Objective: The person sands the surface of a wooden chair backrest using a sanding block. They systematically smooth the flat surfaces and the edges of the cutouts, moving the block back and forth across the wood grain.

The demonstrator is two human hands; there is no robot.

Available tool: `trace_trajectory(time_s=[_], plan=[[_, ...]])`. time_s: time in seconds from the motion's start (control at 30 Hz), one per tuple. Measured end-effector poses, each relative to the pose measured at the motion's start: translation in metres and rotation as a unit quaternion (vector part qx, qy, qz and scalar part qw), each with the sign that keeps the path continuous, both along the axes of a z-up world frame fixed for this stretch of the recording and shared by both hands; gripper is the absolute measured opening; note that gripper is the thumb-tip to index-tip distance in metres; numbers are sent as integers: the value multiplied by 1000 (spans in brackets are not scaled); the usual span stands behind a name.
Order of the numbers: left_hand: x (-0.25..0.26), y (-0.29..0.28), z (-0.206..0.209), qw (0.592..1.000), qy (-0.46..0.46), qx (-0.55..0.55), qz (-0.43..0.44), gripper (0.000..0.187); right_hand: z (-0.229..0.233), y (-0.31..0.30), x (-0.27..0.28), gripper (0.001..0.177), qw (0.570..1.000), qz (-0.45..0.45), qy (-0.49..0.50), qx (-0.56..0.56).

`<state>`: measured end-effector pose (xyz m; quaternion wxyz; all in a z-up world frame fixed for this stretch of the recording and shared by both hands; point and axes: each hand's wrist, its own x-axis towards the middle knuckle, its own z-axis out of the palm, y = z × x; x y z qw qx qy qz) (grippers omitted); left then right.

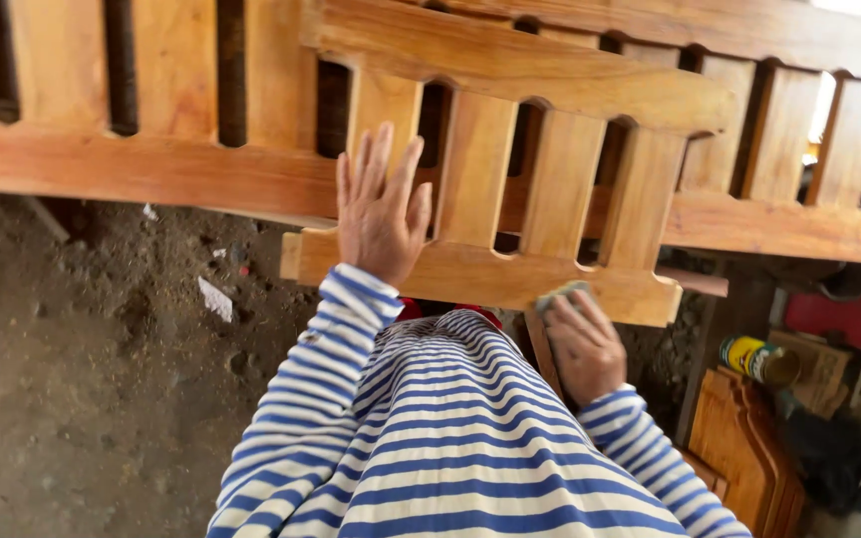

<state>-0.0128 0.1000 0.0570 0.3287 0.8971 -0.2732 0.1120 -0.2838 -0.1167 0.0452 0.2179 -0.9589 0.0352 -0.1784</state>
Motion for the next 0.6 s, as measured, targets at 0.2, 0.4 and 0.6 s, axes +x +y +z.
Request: trace_trajectory(time_s=[0.2, 0.4, 0.6], plan=[[-19, 91, -24, 993, 6, 18, 112, 38, -19, 77, 114, 24, 975, 209, -54, 57], [-30, 97, -35, 982, 41, -86, 161, 36, -24, 144, 171, 21, 963, 258, -43, 65], [-28, 96, -32, 979, 52, -111, 164, 44, -22, 51, 103, 24, 972, 235, -27, -13]])
